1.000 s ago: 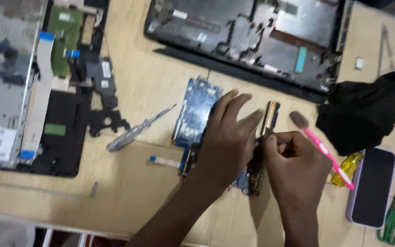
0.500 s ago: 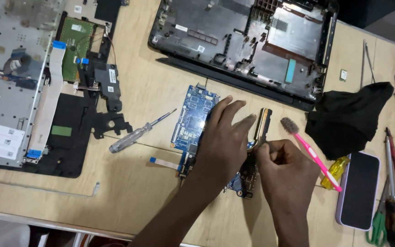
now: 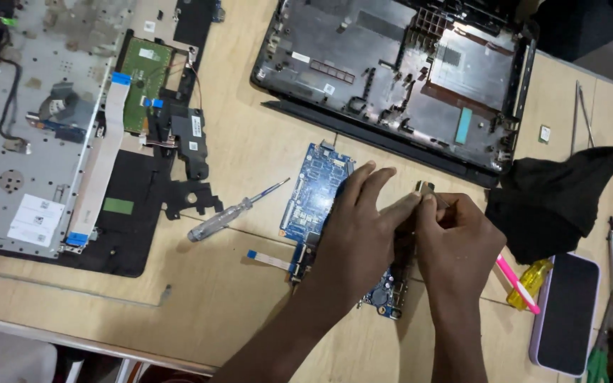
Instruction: The person uses a pink toothbrush to scrub a blue laptop motherboard lying on a wooden table. They brush various components and connectors on the board, occasionally pausing to adjust their grip or the board's position.
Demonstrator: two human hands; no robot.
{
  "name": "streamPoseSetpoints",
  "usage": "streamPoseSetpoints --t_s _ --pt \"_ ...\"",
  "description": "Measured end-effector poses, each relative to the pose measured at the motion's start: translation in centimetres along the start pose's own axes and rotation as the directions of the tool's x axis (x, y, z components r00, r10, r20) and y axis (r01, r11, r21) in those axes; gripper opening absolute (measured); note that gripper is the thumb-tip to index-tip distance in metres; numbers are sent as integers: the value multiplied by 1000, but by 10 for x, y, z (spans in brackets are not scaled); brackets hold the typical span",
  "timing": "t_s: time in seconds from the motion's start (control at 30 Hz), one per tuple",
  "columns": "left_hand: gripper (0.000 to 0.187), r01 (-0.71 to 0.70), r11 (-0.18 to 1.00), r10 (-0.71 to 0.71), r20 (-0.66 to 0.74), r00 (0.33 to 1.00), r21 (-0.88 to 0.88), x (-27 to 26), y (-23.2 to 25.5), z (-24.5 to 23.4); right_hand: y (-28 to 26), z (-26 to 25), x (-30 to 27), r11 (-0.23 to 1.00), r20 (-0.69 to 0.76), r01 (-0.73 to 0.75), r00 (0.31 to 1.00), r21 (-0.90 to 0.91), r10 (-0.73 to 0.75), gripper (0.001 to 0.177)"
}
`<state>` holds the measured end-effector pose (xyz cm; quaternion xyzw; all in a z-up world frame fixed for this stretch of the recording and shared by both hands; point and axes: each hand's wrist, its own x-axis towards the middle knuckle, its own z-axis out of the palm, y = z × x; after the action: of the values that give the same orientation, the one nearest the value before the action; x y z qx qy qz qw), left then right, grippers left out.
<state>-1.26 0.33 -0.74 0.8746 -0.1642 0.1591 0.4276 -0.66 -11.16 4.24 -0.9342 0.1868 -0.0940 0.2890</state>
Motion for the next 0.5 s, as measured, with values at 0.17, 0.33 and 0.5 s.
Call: streamPoseSetpoints --t_s 0.17,0.33,0.5 --pt "46 -21 1000 21 -9 1000 16 -1 -2 3 -4 2 7 1000 -3 4 1000 -20 -4 22" --pt "42 -21 1000 21 -16 1000 1 1 2 0 -6 -1 10 999 9 -24 1000 -26 25 23" --pt "41 -9 1000 9 4 1000 11 2 0 0 0 -1 14 998 28 -7 1000 -62 8 24"
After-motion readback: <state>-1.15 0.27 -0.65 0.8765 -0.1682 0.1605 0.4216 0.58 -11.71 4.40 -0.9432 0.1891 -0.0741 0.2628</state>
